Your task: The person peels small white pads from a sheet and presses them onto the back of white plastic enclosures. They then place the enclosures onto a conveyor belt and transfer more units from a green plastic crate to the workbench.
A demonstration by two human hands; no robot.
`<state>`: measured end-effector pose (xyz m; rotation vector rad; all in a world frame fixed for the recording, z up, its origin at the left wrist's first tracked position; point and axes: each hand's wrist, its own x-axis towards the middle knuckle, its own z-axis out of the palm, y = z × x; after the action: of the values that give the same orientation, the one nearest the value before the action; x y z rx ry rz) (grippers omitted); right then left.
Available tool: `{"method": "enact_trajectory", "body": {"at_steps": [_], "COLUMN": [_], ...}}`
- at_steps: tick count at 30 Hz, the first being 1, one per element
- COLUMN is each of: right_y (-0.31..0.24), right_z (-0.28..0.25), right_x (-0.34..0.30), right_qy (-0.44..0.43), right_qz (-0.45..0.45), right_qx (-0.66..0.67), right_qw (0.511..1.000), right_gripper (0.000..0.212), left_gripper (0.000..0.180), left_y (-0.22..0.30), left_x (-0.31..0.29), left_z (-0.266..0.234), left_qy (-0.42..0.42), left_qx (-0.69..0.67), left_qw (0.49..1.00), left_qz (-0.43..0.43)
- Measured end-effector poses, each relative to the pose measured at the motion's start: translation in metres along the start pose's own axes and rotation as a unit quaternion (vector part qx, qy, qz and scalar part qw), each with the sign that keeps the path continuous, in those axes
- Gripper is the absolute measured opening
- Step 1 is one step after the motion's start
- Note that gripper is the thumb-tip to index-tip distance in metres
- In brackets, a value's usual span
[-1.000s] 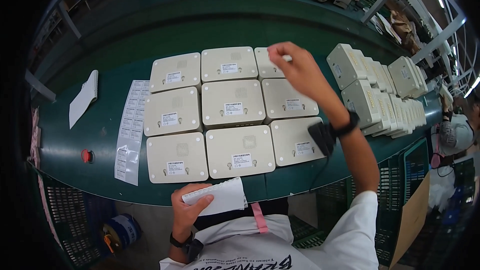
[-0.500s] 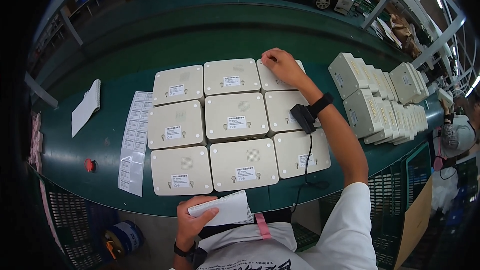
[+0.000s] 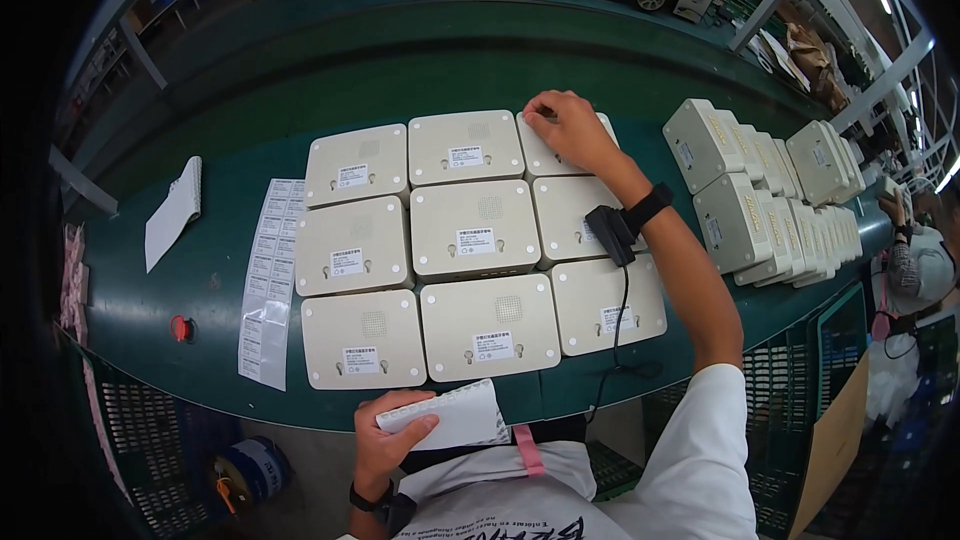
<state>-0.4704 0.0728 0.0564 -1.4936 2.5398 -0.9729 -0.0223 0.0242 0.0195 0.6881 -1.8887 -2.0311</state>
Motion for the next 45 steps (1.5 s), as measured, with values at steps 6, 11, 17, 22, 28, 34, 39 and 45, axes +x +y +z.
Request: {"method": "enact_trajectory", "body": {"at_steps": [6,11,17,22,28,34,39,45], "right_y": [-0.004,-0.006,-0.01,-0.019,-0.003,-0.018,-0.007,-0.062], "right_z": [0.0,-0.002,-0.006,-0.003,-0.007,-0.011,-0.034,-0.084], "right_x": [-0.002,-0.002,-0.01,-0.02,-0.022,-0.019,-0.03,-0.082], "right_qy": [0.008,-0.003,-0.001,-0.052,-0.026,-0.053,-0.049,-0.024], "right_qz": [-0.025,-0.047,-0.108,-0.147,-0.115,-0.075,-0.067,-0.056], "right_qx": [-0.034,-0.086,-0.14,-0.346,-0.185,-0.197,-0.152,0.067], "right_qw": [0.999,0.995,0.984,0.925,0.976,0.976,0.985,0.996], "right_gripper": [0.019,0.018,0.028,0.038,0.042,0.04,0.034,0.023], "left_gripper": [0.027,0.028,0.027,0.029,0.034,0.046,0.047,0.045], "left_y": [-0.001,0.001,0.0,-0.001,0.019,0.045,0.089,0.053], "left_x": [-0.001,-0.001,-0.001,-0.001,-0.038,-0.028,0.013,0.076], "left_z": [0.0,0.0,-0.001,0.0,-0.036,-0.15,-0.231,-0.319], "left_qy": [-0.001,0.0,-0.01,0.001,0.138,0.366,0.269,0.247], "left_qx": [-0.004,-0.008,-0.009,-0.02,-0.235,-0.284,-0.248,-0.203], "left_qw": [1.0,1.0,1.0,1.0,0.962,0.872,0.927,0.947], "left_qz": [0.001,-0.001,0.005,0.003,0.038,0.159,0.077,0.038]}}
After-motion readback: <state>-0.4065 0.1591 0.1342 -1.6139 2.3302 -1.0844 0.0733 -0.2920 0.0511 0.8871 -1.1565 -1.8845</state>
